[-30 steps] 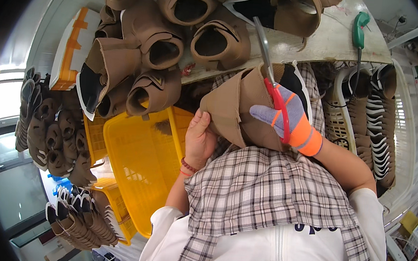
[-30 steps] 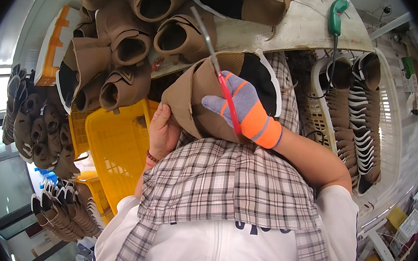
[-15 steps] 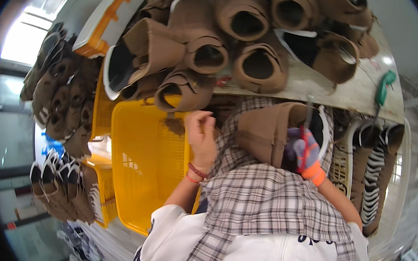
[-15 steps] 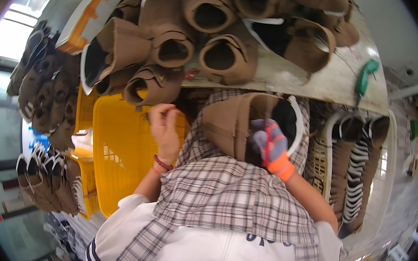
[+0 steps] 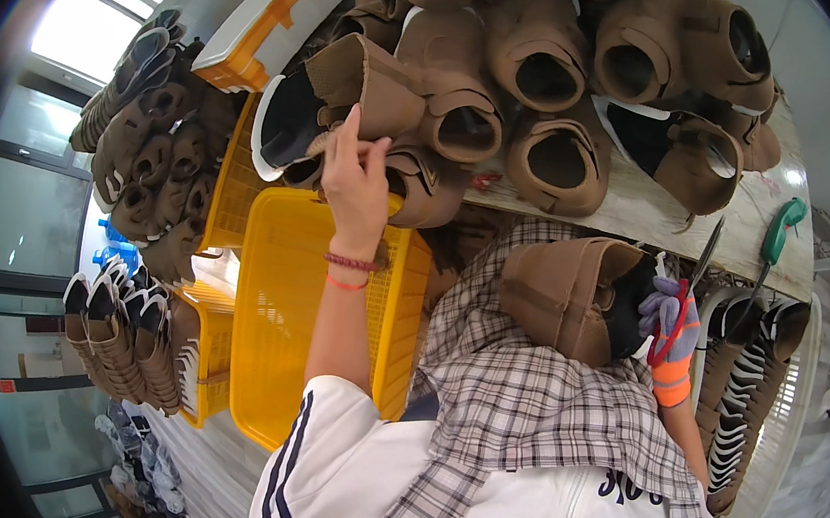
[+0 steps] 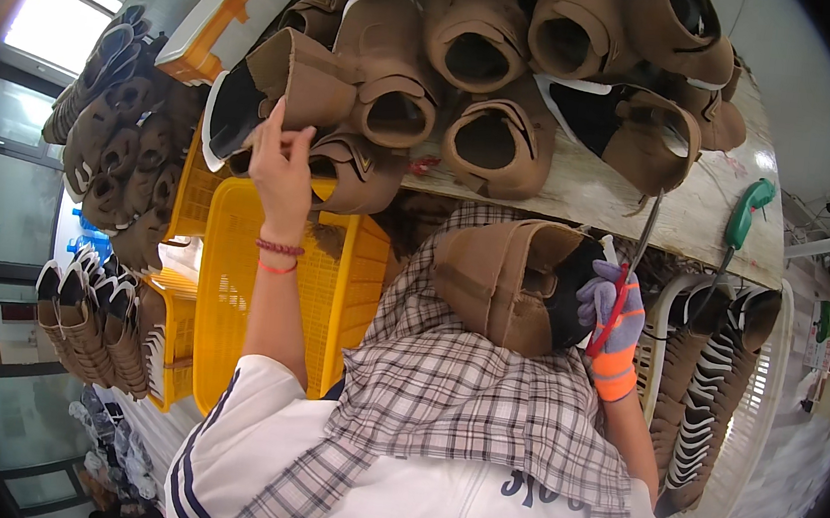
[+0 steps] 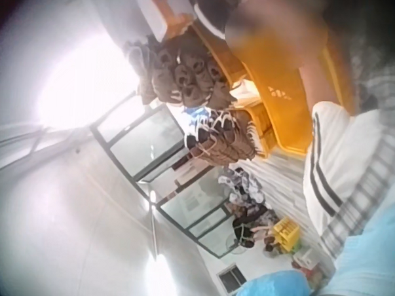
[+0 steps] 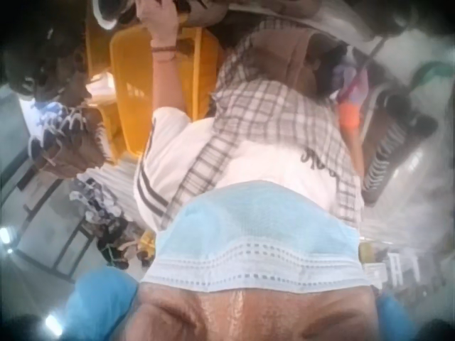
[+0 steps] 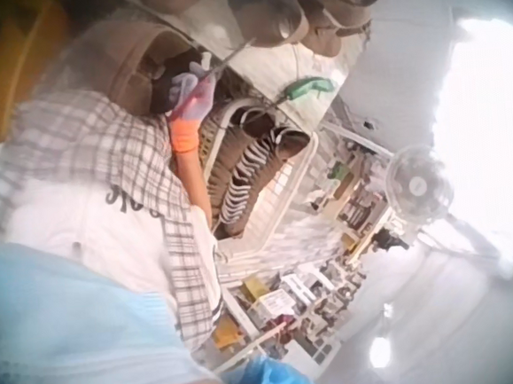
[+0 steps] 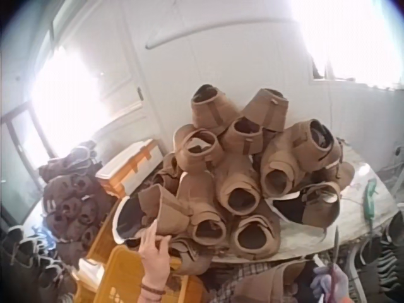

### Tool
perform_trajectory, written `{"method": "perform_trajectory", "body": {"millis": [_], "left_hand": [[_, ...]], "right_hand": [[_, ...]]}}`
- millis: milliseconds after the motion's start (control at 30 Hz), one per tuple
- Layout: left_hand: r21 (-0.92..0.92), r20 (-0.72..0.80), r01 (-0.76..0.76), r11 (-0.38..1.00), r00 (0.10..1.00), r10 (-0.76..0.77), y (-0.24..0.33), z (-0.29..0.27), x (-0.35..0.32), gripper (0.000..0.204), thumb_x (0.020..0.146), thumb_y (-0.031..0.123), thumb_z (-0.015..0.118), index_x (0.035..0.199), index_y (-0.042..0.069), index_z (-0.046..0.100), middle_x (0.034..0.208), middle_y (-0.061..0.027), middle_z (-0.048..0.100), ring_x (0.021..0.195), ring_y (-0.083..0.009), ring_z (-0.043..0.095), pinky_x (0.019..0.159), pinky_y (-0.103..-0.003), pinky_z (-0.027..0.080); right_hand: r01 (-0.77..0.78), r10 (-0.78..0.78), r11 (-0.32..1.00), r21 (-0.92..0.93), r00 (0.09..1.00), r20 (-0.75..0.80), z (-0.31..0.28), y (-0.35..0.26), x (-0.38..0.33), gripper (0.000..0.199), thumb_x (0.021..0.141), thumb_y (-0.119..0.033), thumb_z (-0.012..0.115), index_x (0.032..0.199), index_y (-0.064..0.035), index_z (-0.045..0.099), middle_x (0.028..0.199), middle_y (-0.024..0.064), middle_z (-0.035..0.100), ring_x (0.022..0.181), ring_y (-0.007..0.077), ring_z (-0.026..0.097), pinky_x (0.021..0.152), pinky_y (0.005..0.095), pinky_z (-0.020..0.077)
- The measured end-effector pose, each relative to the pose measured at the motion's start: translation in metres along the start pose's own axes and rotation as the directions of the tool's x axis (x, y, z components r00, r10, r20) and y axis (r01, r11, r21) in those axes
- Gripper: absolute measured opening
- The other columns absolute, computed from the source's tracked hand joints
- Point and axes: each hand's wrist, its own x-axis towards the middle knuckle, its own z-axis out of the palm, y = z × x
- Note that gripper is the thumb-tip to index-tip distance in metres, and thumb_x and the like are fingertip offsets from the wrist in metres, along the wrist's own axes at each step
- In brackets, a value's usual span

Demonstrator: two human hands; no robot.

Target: The person uses a green handheld tool to apply adhesive to the inner lining of a brown shoe, then uses red-handled scissors to trim excess material from the shoe's interior. The person handles multiple shoes from a pile on the table, repeating the process.

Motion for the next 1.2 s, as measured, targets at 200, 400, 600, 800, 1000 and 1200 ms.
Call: {"method": "perform_trajectory", "body": {"millis": [200,400,600,800,1000,1200], "left_hand": [[0.107,-0.279,-0.152,0.982,0.944,0.177,0.007,-0.029,0.028,0.012,0.086,0.006,0.064,0.093,-0.001,0.058,0.086,-0.0118,0.056,0.079,-0.0264,0.054,0.069,-0.035,0.046],[-0.097,-0.198,-0.359,0.928,0.921,0.335,0.057,-0.06,0.027,0.016,0.088,0.008,0.056,0.074,0.0,0.051,0.077,-0.0103,0.054,0.068,-0.0204,0.049,0.059,-0.028,0.038],[-0.722,0.128,-0.153,0.675,0.929,0.348,0.097,-0.035,0.022,0.03,0.089,0.017,0.046,0.064,0.001,0.046,0.073,-0.0117,0.054,0.062,-0.0155,0.044,0.056,-0.027,0.034],[-0.879,0.4,0.223,0.421,0.825,0.399,0.103,0.0,-0.005,0.026,0.093,0.018,0.045,0.075,0.0,0.052,0.087,-0.0125,0.058,0.07,-0.0139,0.046,0.063,-0.025,0.037],[-0.733,0.648,0.648,0.209,0.758,-0.077,0.097,0.007,-0.093,0.036,0.095,0.01,0.048,0.128,-0.001,0.043,0.122,-0.0134,0.052,0.096,-0.018,0.056,0.085,-0.028,0.046],[-0.66,0.741,0.739,-0.138,0.608,-0.287,0.092,0.018,-0.141,0.032,0.093,0.01,0.056,0.122,0.001,0.048,0.124,-0.0108,0.051,0.108,-0.0193,0.052,0.093,-0.035,0.044]], "right_hand": [[-0.049,0.051,0.997,0.055,0.998,-0.037,-0.003,-0.015,0.0,0.027,0.091,-0.011,0.051,0.115,0.0023,0.051,0.073,0.0075,0.06,0.051,0.0083,0.049,0.047,0.0204,0.0398],[0.008,-0.008,0.999,0.031,1.0,-0.027,0.018,-0.067,0.009,0.028,0.089,-0.008,0.054,0.115,0.0016,0.051,0.088,0.0103,0.065,0.064,0.0099,0.057,0.051,0.0201,0.0432],[0.141,-0.143,0.989,0.036,0.987,0.068,0.043,-0.101,0.012,0.037,0.089,-0.018,0.06,0.118,0.0025,0.049,0.103,0.0104,0.062,0.084,0.0153,0.062,0.059,0.0214,0.0493],[0.107,-0.124,0.974,-0.201,0.989,-0.077,0.045,-0.085,-0.009,0.037,0.078,-0.003,0.072,0.109,0.0002,0.053,0.091,0.0052,0.062,0.079,0.0126,0.06,0.069,0.0251,0.0511],[0.284,-0.303,0.936,-0.208,0.951,-0.066,0.03,-0.056,-0.033,0.038,0.078,0.002,0.067,0.113,-0.0012,0.054,0.102,0.0112,0.062,0.089,0.0193,0.062,0.075,0.0284,0.051],[0.115,-0.137,0.931,-0.347,0.99,-0.041,0.041,-0.061,-0.043,0.031,0.076,-0.001,0.068,0.106,-0.0045,0.061,0.09,0.0084,0.062,0.073,0.0146,0.061,0.06,0.0249,0.0484]]}}
